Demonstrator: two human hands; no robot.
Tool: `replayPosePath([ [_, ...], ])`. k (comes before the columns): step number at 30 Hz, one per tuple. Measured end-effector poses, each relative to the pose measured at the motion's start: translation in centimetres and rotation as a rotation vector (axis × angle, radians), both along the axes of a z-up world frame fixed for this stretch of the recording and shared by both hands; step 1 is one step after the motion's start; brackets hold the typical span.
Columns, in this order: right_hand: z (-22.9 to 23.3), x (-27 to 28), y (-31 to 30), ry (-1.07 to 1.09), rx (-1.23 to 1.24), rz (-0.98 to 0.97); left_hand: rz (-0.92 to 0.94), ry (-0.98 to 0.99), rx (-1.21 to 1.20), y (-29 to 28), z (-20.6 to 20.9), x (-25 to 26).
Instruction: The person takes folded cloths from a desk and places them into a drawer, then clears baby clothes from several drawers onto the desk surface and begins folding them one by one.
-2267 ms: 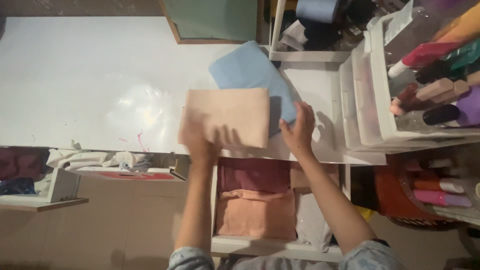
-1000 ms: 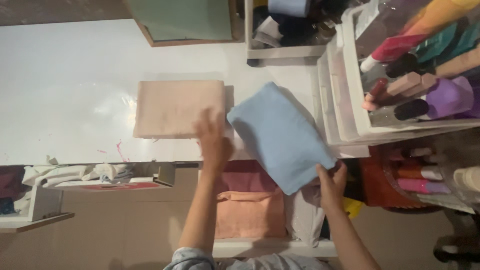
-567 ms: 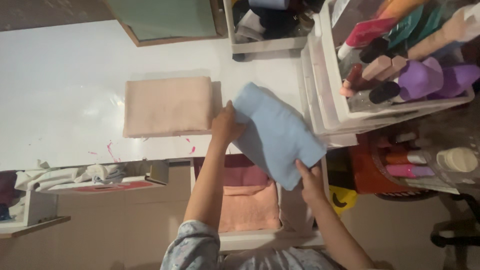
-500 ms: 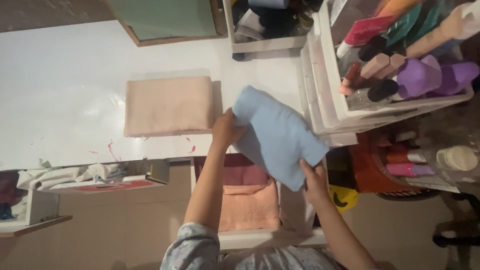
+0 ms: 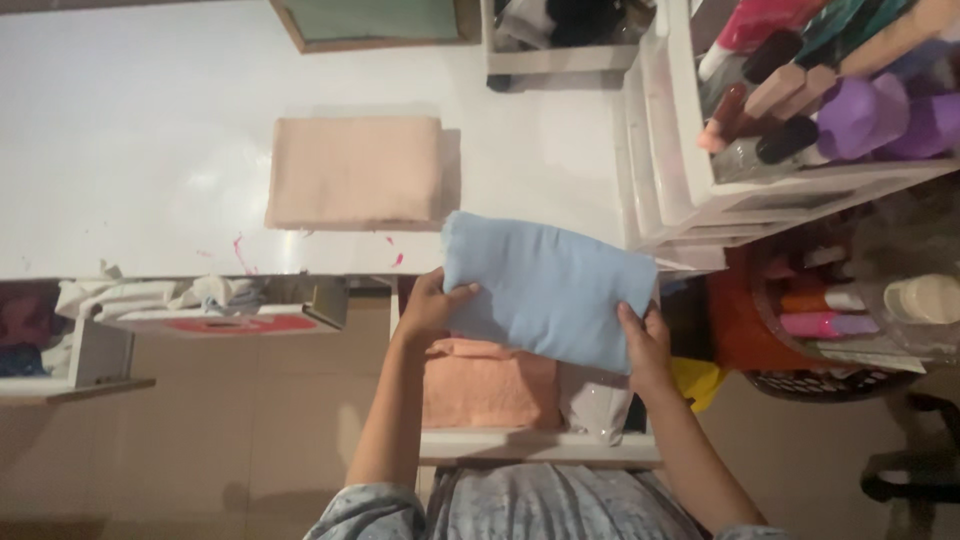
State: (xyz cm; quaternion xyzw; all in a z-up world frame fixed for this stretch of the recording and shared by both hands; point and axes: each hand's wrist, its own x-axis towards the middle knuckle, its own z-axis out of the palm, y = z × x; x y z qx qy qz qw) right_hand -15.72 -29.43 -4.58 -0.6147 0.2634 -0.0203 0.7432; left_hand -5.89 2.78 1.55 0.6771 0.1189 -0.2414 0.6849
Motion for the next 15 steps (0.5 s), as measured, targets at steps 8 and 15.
replayPosePath([
  [8,0.9,-1.9,1.7,0.021,0.019,0.138,0.161,0.004,-0.102,3.0,-1.5,-6.4],
  [15,-0.7,-4.4,2.5,0.039,-0.05,0.239,0.211,-0.061,-0.137,5.2,-4.7,-10.8],
])
